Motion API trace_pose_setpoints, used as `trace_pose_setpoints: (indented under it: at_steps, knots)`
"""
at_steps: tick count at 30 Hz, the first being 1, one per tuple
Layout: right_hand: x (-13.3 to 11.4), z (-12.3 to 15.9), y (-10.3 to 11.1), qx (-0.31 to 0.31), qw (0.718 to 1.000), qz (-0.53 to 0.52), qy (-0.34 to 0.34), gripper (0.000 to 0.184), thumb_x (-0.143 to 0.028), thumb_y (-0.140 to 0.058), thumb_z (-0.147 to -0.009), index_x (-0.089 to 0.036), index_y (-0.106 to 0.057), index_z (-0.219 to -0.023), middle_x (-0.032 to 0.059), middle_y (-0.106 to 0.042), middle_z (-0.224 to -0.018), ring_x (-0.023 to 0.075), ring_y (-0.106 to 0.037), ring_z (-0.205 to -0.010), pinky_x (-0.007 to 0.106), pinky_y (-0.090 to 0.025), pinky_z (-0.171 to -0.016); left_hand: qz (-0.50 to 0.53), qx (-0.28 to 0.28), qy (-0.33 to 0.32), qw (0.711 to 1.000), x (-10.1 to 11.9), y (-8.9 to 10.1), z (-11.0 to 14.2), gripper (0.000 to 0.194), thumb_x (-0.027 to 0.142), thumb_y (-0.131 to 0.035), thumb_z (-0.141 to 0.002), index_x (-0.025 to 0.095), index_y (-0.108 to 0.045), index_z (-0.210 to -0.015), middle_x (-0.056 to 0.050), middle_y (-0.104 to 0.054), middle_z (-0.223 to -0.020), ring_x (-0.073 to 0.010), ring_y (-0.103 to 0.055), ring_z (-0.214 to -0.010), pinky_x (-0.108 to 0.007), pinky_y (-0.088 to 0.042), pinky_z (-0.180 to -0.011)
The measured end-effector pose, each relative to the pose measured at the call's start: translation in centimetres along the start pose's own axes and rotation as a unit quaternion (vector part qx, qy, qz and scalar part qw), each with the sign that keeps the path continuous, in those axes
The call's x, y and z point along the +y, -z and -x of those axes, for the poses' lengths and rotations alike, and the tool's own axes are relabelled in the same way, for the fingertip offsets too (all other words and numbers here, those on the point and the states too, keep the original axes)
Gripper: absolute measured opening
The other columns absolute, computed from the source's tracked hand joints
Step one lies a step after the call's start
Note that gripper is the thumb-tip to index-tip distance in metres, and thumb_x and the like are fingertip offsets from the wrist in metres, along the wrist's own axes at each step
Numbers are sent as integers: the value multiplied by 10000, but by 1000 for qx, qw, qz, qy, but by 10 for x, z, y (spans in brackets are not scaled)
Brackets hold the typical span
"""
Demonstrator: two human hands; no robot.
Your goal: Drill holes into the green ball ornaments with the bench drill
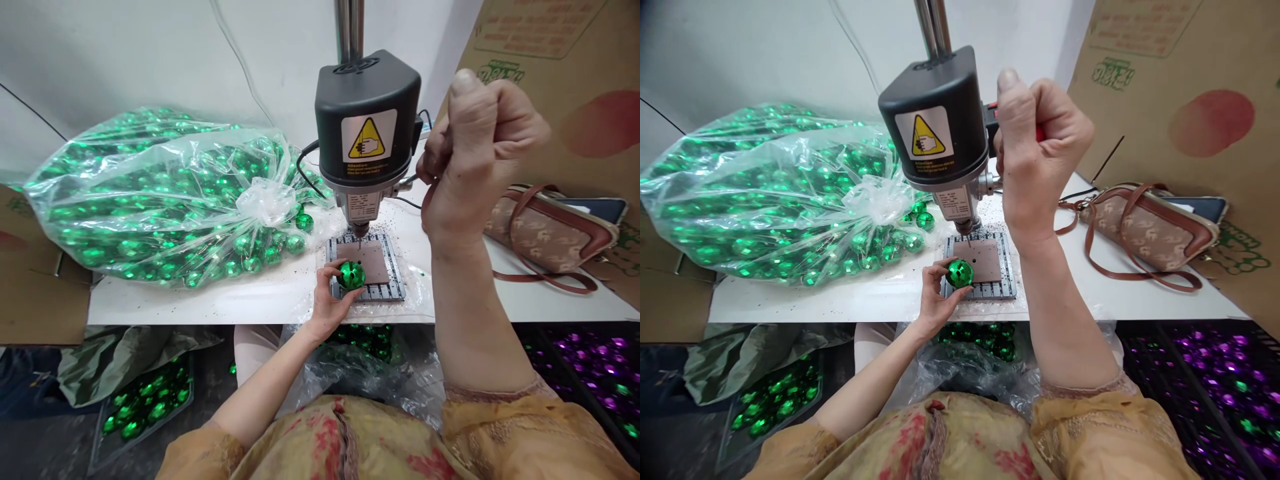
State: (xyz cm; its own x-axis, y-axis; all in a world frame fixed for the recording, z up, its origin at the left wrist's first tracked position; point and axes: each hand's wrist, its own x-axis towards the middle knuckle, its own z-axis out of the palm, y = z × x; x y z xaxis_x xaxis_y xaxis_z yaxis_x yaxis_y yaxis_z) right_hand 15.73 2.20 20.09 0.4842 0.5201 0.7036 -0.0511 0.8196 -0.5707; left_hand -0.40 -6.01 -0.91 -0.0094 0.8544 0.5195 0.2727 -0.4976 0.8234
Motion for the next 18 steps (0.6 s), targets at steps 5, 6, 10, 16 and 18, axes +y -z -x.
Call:
trace_pose_setpoints:
  at_steps: [5, 6, 10, 16, 18]
  knots:
    - [0, -1, 0, 5, 1000, -9, -11, 508, -495, -686, -807, -224, -329, -568, -84, -325, -476, 36, -293, -415, 236, -249, -426, -36, 2, -56, 998, 2, 1, 3, 476, 315, -811, -825, 236, -451, -1125, -136, -619, -1301, -272, -638, -1238, -484, -530, -1000]
    - [0, -1, 0, 6, 1000, -6, -13, 510, -497, -686, -809, -221, -331, -568, -85, -327, -479, 31, -292, -414, 231, -248, -426, -43, -3, -72, 996, 2, 2, 3, 479, 310, -808, -829, 235, -464, -1154, -136, -619, -1302, -271, -641, -1232, -480, -534, -995]
    - [0, -2, 0, 6, 1000, 1, -16, 489, -447, -674, -836, -218, -339, -565, -88, -325, -471, 26, -291, -400, 227, -240, -421, -67, -31, -115, 991, 6, 3, 4, 432, 286, -774, -866, 233, -529, -1218, -140, -613, -1313, -264, -635, -1232, -455, -540, -990]
    - [0, -2, 2, -1, 1000, 3, -19, 484, -422, -667, -847, -218, -328, -567, -88, -341, -463, 29, -292, -397, 235, -240, -409, -51, -13, -76, 996, 8, -1, 15, 455, 332, -798, -843, 237, -530, -1198, -112, -633, -1245, -246, -671, -1154, -411, -550, -941]
    - [0, -2, 2, 0, 1000, 1, -23, 484, -406, -659, -853, -215, -314, -572, -91, -339, -463, 22, -294, -397, 227, -241, -414, -46, 6, -25, 999, 7, -2, 18, 478, 367, -823, -812, 234, -526, -1162, -97, -641, -1201, -240, -679, -1121, -401, -548, -933]
